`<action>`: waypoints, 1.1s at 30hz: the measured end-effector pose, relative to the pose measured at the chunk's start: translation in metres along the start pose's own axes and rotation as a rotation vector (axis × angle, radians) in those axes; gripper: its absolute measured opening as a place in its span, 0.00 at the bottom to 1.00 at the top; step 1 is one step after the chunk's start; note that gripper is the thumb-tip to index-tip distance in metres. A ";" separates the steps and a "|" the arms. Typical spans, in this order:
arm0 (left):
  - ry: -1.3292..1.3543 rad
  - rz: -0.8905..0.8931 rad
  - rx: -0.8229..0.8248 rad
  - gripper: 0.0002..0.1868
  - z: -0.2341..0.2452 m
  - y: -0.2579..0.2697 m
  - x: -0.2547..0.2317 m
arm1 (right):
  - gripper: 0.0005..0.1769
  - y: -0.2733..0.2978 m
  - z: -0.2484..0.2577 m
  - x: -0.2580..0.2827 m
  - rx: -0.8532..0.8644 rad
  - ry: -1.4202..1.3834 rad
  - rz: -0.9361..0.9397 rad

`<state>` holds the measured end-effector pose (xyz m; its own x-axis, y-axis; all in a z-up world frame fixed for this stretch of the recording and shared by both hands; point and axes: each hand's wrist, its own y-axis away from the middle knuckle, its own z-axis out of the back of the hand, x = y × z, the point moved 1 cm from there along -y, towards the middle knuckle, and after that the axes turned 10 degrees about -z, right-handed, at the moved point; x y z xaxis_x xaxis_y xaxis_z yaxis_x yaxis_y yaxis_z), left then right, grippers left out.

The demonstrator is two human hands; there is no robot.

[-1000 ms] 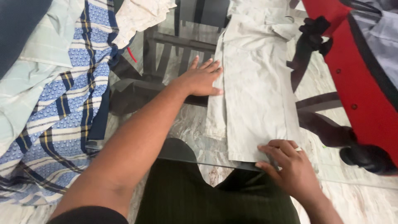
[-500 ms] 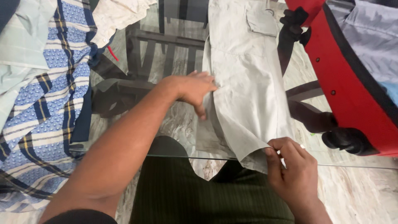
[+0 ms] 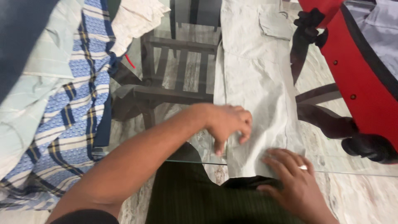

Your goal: The person folds a blue shirt and a pair of grey pants on a glass table and places the blue shirt into a red suitcase.

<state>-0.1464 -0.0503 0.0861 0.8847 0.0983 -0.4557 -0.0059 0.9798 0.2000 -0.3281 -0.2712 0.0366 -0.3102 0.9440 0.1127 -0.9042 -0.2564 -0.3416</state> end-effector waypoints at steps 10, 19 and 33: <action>-0.236 -0.145 -0.808 0.15 -0.097 0.018 -0.028 | 0.27 0.020 0.007 -0.055 -0.168 -0.331 -0.262; 0.041 -0.099 -1.420 0.20 -0.061 0.060 0.004 | 0.09 -0.014 0.018 -0.027 -0.473 -0.402 -0.046; 0.254 -0.093 -1.494 0.17 0.005 0.031 -0.044 | 0.05 -0.018 -0.007 -0.051 -0.457 -1.149 -0.208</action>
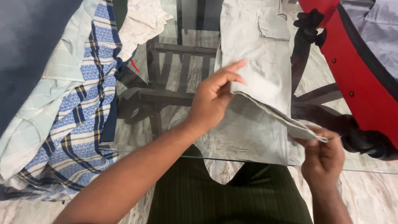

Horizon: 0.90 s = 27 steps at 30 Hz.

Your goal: The person folds a blue shirt and a pair of grey pants on a glass table and places the blue shirt into a red suitcase.

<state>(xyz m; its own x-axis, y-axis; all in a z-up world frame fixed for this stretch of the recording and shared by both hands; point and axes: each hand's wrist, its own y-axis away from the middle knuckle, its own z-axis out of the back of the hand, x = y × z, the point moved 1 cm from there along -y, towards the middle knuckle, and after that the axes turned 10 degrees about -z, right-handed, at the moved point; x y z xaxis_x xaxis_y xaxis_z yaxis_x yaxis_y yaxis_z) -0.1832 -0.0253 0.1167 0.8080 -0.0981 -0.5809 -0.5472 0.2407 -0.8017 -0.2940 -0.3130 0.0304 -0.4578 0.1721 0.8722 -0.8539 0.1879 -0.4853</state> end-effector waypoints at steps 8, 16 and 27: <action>-0.213 -0.342 0.316 0.11 0.049 0.050 0.010 | 0.11 -0.005 0.015 0.007 0.324 0.430 0.141; -0.210 -0.049 0.629 0.15 0.052 0.102 0.025 | 0.19 0.018 0.020 0.006 0.364 0.700 0.025; -0.128 0.116 0.299 0.04 0.037 0.085 0.021 | 0.05 0.013 0.025 0.012 0.154 0.721 0.139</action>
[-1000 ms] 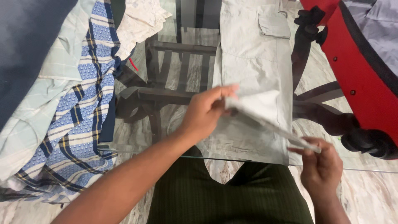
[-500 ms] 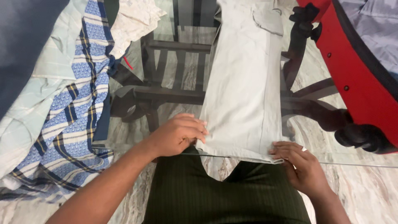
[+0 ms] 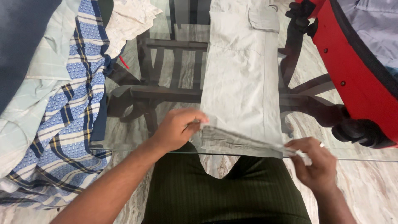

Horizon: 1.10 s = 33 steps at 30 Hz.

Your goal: The person folds a blue shirt and a pair of grey pants on a glass table and places the blue shirt into a red suitcase.

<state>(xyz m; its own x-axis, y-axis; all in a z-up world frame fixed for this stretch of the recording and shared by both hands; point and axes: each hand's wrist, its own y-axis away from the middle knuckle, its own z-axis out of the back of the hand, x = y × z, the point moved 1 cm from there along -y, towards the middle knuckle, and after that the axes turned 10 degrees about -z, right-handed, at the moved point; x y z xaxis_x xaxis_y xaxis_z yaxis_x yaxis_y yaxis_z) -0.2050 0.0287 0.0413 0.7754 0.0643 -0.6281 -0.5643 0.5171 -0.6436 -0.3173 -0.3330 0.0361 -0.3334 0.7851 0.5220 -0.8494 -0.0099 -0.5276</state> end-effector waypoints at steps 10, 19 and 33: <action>0.507 0.409 -0.426 0.06 0.019 -0.160 0.053 | 0.02 -0.181 -0.011 -0.017 -0.056 -0.615 -0.446; 0.243 -0.153 -0.103 0.06 0.039 -0.103 0.016 | 0.10 -0.134 0.033 -0.036 -0.031 -0.586 0.047; -0.315 -0.173 0.217 0.05 -0.001 0.015 0.020 | 0.09 -0.003 -0.007 -0.018 0.214 0.010 -0.063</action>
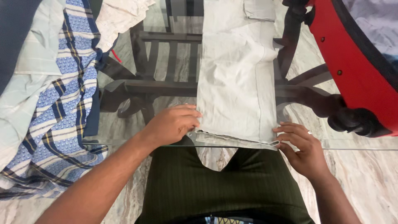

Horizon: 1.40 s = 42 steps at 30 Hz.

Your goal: The person folds a blue shirt and a pair of grey pants on a glass table and places the blue shirt into a red suitcase.

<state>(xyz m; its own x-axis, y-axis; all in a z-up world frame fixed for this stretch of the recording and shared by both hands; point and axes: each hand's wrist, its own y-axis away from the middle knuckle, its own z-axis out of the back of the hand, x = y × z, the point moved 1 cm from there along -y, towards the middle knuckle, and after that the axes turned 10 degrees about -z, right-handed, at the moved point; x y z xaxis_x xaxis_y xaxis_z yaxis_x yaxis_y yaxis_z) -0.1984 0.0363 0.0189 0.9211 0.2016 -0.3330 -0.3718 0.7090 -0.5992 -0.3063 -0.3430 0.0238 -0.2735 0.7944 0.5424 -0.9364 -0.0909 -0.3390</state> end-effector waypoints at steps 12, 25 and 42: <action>-0.257 -0.160 0.117 0.24 0.021 -0.022 -0.042 | 0.30 0.004 0.012 0.034 -0.008 0.134 0.211; -0.021 0.182 0.464 0.22 -0.006 -0.087 -0.014 | 0.13 -0.008 0.010 0.020 0.131 0.052 0.218; 0.334 0.843 -0.686 0.26 -0.036 -0.143 0.253 | 0.17 -0.251 -0.059 -0.087 -0.328 0.147 0.133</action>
<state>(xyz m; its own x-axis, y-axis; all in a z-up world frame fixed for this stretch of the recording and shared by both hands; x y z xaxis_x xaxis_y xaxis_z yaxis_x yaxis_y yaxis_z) 0.0840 -0.0382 -0.0059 0.3092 0.1760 -0.9346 -0.9377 -0.1075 -0.3305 -0.0349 -0.3536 0.0161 -0.3314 0.8684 0.3688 -0.7680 -0.0212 -0.6401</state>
